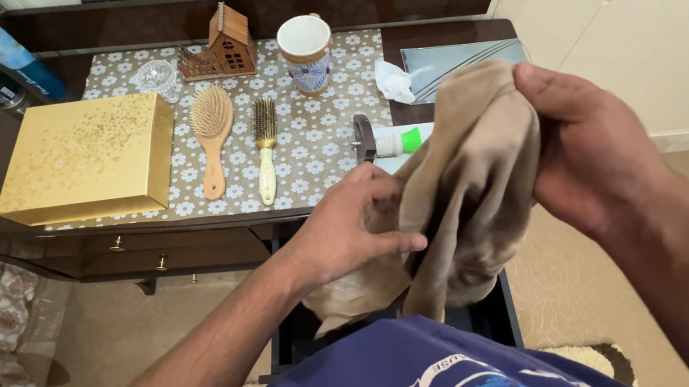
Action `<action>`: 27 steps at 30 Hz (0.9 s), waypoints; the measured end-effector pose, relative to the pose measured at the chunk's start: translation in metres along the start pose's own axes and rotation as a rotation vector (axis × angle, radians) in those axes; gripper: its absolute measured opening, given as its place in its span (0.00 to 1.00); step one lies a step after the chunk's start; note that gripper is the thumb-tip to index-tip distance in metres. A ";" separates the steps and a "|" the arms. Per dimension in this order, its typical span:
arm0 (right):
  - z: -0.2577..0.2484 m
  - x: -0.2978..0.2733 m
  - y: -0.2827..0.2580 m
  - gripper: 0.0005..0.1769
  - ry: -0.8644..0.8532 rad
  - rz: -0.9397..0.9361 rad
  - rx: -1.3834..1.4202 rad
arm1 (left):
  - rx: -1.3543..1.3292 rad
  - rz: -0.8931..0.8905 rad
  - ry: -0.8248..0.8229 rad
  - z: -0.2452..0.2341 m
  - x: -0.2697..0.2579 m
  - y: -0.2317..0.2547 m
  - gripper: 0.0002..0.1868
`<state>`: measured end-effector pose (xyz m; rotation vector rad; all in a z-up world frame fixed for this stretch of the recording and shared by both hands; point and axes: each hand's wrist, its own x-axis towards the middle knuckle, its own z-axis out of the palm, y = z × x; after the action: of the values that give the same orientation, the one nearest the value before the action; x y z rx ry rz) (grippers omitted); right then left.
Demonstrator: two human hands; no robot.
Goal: The person removes a framed item and a box from a dresser drawer, then wipes the interior of the drawer with a cloth. The person places the items on the dresser top and continues cleaning the drawer surface.
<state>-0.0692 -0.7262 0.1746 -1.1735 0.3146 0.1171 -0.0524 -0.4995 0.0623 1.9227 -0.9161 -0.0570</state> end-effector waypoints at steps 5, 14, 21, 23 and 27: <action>0.007 0.003 0.008 0.20 -0.016 0.118 0.079 | -0.277 -0.304 -0.081 0.031 0.013 -0.002 0.39; -0.047 0.012 0.056 0.23 -0.141 0.068 -0.387 | -0.356 -0.651 0.129 0.025 0.008 0.006 0.17; -0.076 -0.007 0.101 0.40 -0.552 0.225 -0.635 | -1.412 -0.683 0.440 -0.006 -0.016 0.024 0.22; -0.076 -0.011 0.118 0.34 -0.541 0.259 -0.743 | -1.430 -0.677 0.496 -0.003 -0.028 0.023 0.21; -0.078 -0.006 0.133 0.15 -0.397 0.259 -0.656 | -1.381 -0.781 0.725 0.010 -0.058 0.011 0.21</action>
<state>-0.1229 -0.7462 0.0313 -1.7131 0.0681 0.7134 -0.1042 -0.4736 0.0467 0.7256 0.4078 -0.3261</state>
